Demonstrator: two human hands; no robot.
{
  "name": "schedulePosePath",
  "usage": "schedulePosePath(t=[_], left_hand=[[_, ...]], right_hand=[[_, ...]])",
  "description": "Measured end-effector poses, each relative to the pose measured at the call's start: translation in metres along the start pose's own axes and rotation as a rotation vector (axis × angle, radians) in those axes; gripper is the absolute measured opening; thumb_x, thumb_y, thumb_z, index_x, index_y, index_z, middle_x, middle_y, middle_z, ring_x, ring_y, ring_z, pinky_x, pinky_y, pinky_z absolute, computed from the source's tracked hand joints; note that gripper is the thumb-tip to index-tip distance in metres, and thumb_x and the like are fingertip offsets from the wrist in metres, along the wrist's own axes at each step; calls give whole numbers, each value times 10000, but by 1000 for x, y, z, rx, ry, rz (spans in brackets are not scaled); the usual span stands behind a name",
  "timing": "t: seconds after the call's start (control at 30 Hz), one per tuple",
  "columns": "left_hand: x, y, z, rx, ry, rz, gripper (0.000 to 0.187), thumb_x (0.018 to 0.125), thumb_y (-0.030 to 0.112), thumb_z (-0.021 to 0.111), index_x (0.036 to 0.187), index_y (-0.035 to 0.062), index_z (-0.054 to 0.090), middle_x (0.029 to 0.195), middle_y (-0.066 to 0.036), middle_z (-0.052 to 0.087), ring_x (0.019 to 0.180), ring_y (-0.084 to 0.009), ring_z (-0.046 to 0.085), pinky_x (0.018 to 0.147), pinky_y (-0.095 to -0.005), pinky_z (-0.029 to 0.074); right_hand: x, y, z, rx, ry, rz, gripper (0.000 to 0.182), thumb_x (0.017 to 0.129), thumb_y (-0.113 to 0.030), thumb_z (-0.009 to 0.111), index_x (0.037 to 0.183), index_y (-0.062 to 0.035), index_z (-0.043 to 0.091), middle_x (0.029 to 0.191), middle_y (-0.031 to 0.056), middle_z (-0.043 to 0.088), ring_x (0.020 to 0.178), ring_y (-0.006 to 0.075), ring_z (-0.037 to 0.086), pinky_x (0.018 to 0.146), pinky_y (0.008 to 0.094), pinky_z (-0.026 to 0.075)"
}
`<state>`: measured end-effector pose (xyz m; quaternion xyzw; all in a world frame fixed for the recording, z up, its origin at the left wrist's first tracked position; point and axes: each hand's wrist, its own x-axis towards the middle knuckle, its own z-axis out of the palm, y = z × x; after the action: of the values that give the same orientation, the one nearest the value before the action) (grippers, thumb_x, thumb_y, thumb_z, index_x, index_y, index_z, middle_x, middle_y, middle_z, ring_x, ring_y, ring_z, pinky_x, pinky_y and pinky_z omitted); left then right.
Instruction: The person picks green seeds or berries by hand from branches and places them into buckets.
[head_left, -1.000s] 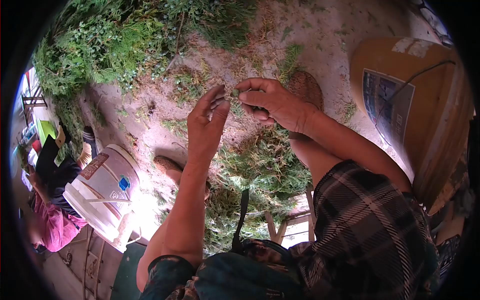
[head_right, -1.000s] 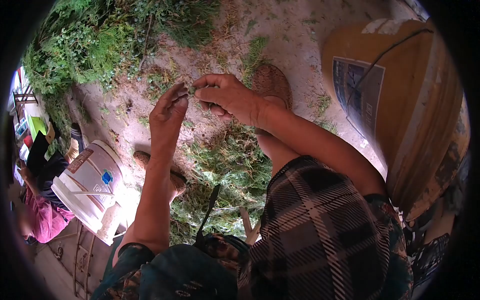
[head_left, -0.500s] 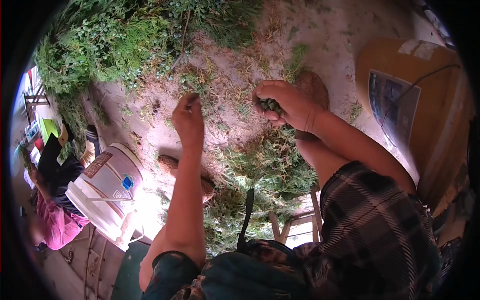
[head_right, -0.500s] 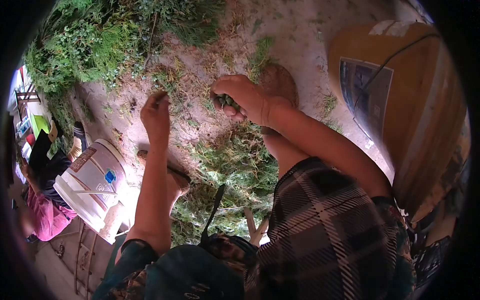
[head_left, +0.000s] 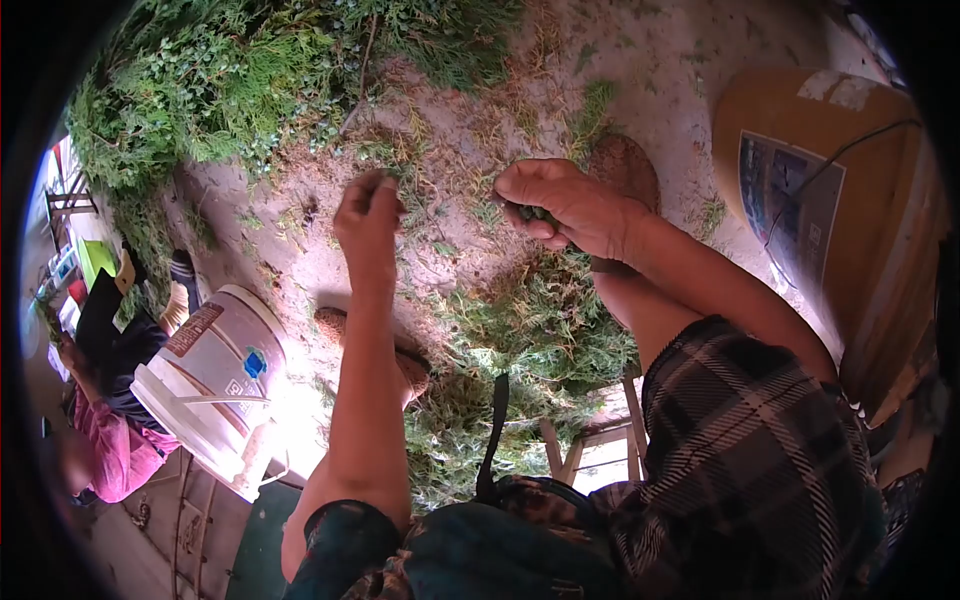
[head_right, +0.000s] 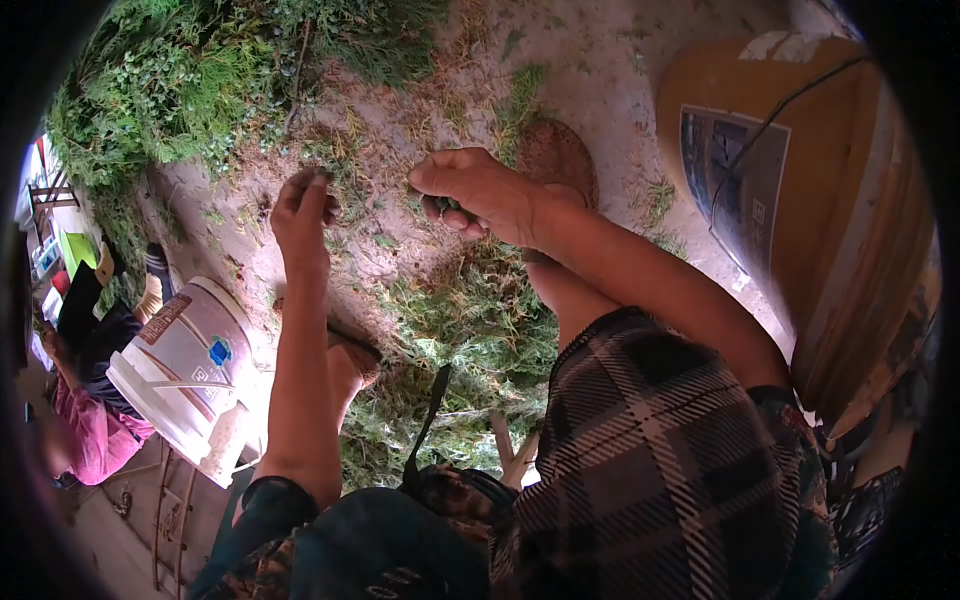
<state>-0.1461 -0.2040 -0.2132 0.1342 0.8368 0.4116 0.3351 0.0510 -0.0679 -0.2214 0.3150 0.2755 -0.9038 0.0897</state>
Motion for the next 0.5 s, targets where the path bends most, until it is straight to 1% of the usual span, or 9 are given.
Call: schedulePosePath(t=[0.03,0.1,0.13,0.17,0.23,0.27,0.3,0.37,0.5], left_hand=[[-12,10,5,-132,-102,-77,237,817,171,630,973,-6,611,855,-51,627,712,-88,556,594,-213,462],[-31,21,16,-131,-239,-9,225,835,132,619,1024,12,595,843,-23,617,630,-54,516,528,-205,399],[-38,24,19,-117,-345,62,195,826,111,632,994,14,609,820,-16,614,611,-52,506,530,-192,395],[-37,24,19,-118,-346,64,195,826,111,632,994,14,609,820,-16,614,611,-52,506,530,-192,395],[-26,25,13,-77,-232,-6,199,812,149,671,954,17,625,796,-8,613,641,-55,514,545,-194,433],[-13,22,10,29,-78,-25,161,824,132,651,944,26,637,770,-5,607,630,-46,501,543,-190,425],[3,8,6,22,27,18,173,818,127,629,952,18,638,796,-49,639,636,-114,556,569,-249,459],[40,-23,-3,428,202,326,210,798,129,609,962,-2,628,857,-108,661,678,-216,610,622,-326,486],[60,-24,7,603,217,257,249,775,141,610,968,-16,621,911,-151,660,751,-299,629,690,-391,488]], right_hand=[[1,0,1,34,-16,-1,321,904,-353,515,909,-34,549,764,52,542,519,56,422,376,204,344],[0,-4,4,67,-27,-4,322,910,-352,505,921,-35,560,785,51,549,535,65,432,398,208,373],[-3,-8,8,130,-8,15,330,908,-360,503,932,-37,566,806,50,554,556,77,453,420,217,395],[-5,-11,10,193,9,32,340,907,-369,502,942,-39,573,828,49,559,577,89,474,442,226,418],[-5,-12,13,233,40,25,337,909,-366,500,921,-36,565,775,53,563,561,96,499,416,226,427],[-3,-13,15,277,73,22,337,911,-364,498,899,-32,556,721,58,567,546,102,525,389,225,436],[-1,-10,11,275,67,18,337,911,-364,498,899,-32,556,721,58,567,546,102,525,389,225,436],[3,0,-2,231,-42,19,331,901,-356,518,870,-29,555,687,53,557,518,108,520,375,226,421],[-1,-3,3,172,44,98,323,890,-356,539,856,-35,556,665,48,552,498,98,510,370,221,415]])
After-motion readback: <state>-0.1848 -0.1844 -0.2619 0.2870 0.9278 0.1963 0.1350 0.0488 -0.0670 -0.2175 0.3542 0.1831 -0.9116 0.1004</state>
